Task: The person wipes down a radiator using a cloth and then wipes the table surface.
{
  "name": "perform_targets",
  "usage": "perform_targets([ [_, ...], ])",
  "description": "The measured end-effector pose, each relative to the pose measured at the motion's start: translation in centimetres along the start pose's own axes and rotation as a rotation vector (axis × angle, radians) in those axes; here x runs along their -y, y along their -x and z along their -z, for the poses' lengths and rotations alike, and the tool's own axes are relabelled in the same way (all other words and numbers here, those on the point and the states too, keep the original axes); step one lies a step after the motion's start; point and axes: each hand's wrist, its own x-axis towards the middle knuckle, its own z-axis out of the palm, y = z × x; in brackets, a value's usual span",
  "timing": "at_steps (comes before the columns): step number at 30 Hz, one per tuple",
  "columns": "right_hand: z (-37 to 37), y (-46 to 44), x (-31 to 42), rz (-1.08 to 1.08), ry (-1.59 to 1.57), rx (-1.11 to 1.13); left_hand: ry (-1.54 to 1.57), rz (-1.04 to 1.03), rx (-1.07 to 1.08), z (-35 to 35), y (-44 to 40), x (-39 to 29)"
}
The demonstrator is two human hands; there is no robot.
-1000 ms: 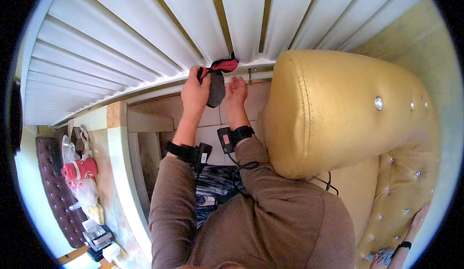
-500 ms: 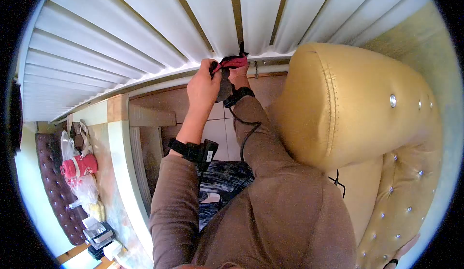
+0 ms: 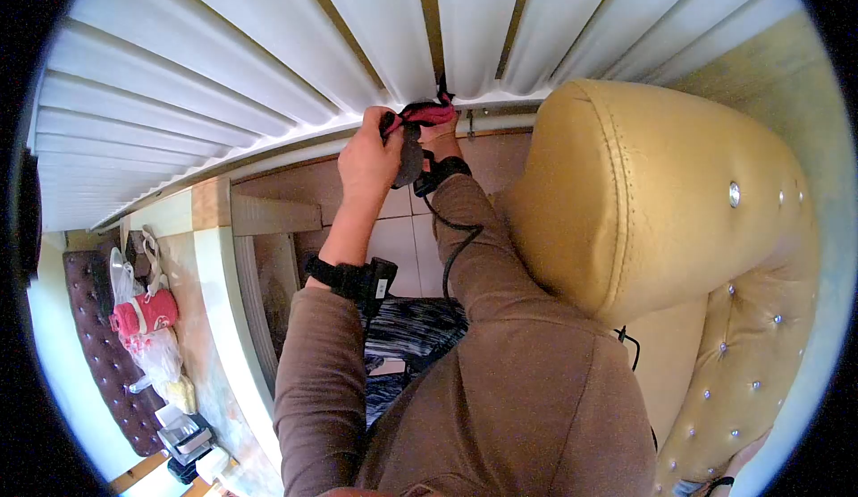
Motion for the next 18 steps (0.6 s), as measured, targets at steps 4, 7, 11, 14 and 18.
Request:
perform_targets([
  [4,0.2,0.1,0.3,-0.007,0.027,-0.026,-0.01,-0.006,0.007,-0.1,0.0,0.4],
  [7,0.1,0.3,0.5,-0.012,0.051,-0.039,0.003,0.012,0.033,-0.1,-0.1,0.3],
  [11,0.1,0.7,0.9,-0.021,0.107,-0.067,0.019,0.013,0.035,-0.1,-0.2,0.2],
  [14,-0.2,0.6,1.3,-0.01,0.194,-0.08,-0.011,0.004,0.02,-0.4,-0.2,0.5],
  [18,-0.2,-0.9,1.5,0.097,0.58,-0.004,0.016,-0.058,0.01,-0.7,-0.5,0.0],
])
